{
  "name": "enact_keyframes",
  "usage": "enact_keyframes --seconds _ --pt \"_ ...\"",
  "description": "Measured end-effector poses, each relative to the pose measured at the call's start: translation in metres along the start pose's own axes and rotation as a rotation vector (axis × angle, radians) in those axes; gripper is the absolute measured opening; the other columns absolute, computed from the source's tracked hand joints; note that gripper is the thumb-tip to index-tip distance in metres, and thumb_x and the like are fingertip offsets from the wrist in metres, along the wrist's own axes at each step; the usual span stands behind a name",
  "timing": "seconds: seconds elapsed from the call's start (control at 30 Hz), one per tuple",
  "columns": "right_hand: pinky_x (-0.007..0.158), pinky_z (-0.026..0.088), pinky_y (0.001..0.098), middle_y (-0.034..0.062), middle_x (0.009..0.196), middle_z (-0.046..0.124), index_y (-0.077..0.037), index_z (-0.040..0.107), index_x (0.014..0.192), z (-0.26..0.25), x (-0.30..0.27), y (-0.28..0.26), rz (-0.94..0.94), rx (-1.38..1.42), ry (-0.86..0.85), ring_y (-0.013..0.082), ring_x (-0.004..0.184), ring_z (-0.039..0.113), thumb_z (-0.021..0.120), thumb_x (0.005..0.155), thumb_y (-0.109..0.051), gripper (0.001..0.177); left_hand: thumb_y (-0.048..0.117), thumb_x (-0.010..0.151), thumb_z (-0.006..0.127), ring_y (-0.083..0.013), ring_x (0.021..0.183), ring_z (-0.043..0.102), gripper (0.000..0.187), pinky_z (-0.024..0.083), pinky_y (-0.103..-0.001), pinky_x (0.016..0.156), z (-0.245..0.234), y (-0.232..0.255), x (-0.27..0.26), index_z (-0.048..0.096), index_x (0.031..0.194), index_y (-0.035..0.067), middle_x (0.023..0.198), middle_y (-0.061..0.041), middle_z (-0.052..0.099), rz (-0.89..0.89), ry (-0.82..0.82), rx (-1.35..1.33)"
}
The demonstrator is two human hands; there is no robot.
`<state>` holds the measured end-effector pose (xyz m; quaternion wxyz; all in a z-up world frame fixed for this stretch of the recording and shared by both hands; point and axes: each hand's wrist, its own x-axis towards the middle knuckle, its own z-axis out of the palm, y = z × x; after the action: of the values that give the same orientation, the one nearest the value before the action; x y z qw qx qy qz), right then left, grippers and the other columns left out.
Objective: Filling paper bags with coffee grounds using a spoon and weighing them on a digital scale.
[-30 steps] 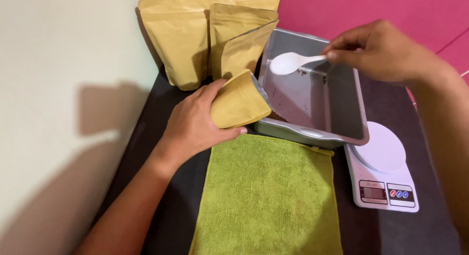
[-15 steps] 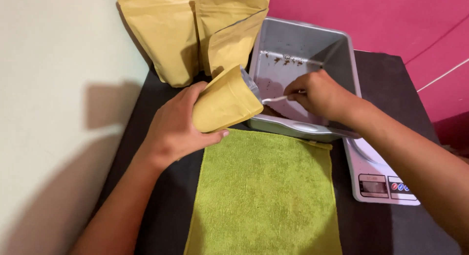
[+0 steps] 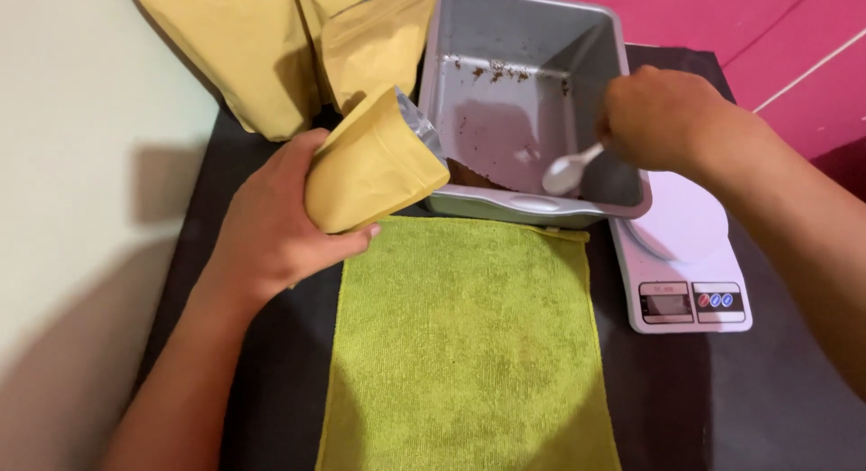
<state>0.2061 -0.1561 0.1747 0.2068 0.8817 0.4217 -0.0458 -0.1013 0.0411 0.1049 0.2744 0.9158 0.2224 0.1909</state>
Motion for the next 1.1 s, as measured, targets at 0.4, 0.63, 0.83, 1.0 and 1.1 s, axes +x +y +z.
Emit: enact_keyframes --seconds 0.4,0.63,0.83,1.0,1.1 --pt "0.099 0.061 0.0355 0.0051 0.102 0.084 -0.009 0.082 0.106 -0.007 0.012 -0.066 -0.231 0.497 -0.211 0.0183 0.094 0.078 0.066 0.098 -0.014 0.018 0.038 0.060 0.089 -0.0293 0.114 0.064 0.090 0.049 -0.043 0.088 0.006 -0.005 0.000 0.051 0.137 0.012 0.129 -0.007 0.066 0.020 0.046 0.016" --pt "0.089 0.056 0.0300 0.0025 0.097 0.085 -0.010 0.085 0.104 0.008 0.033 -0.053 -0.361 0.670 -0.198 0.0126 0.087 0.074 0.073 0.093 -0.019 0.019 0.040 0.061 0.090 -0.0314 0.118 0.062 0.093 0.050 -0.046 0.090 0.013 -0.015 0.001 0.050 0.138 0.008 0.129 -0.008 0.064 0.097 0.098 0.065" --pt "0.084 0.056 0.0309 0.0104 0.100 0.083 -0.003 0.081 0.117 0.003 0.032 -0.038 -0.282 0.890 -0.280 0.0174 0.090 0.071 0.072 0.092 -0.012 0.028 0.041 0.059 0.092 -0.0322 0.117 0.063 0.095 0.050 -0.046 0.089 0.016 -0.018 0.002 0.049 0.137 0.009 0.128 -0.008 0.064 0.132 0.118 0.090" --pt "0.082 0.056 0.0304 0.0141 0.104 0.082 -0.001 0.079 0.121 -0.007 0.029 -0.027 -0.230 0.933 -0.288 0.0190 0.093 0.071 0.073 0.090 -0.012 0.033 0.041 0.059 0.091 -0.0314 0.115 0.064 0.094 0.051 -0.047 0.086 0.014 -0.014 0.002 0.050 0.137 0.010 0.127 -0.007 0.066 0.096 0.111 0.075" --pt "0.098 0.057 0.0319 0.0135 0.105 0.082 -0.001 0.079 0.119 -0.014 0.028 -0.018 -0.206 0.920 -0.265 0.0202 0.103 0.074 0.071 0.091 -0.013 0.031 0.040 0.059 0.091 -0.0315 0.116 0.063 0.093 0.050 -0.045 0.088 0.012 -0.014 0.002 0.050 0.137 0.010 0.128 -0.007 0.066 0.091 0.105 0.056"
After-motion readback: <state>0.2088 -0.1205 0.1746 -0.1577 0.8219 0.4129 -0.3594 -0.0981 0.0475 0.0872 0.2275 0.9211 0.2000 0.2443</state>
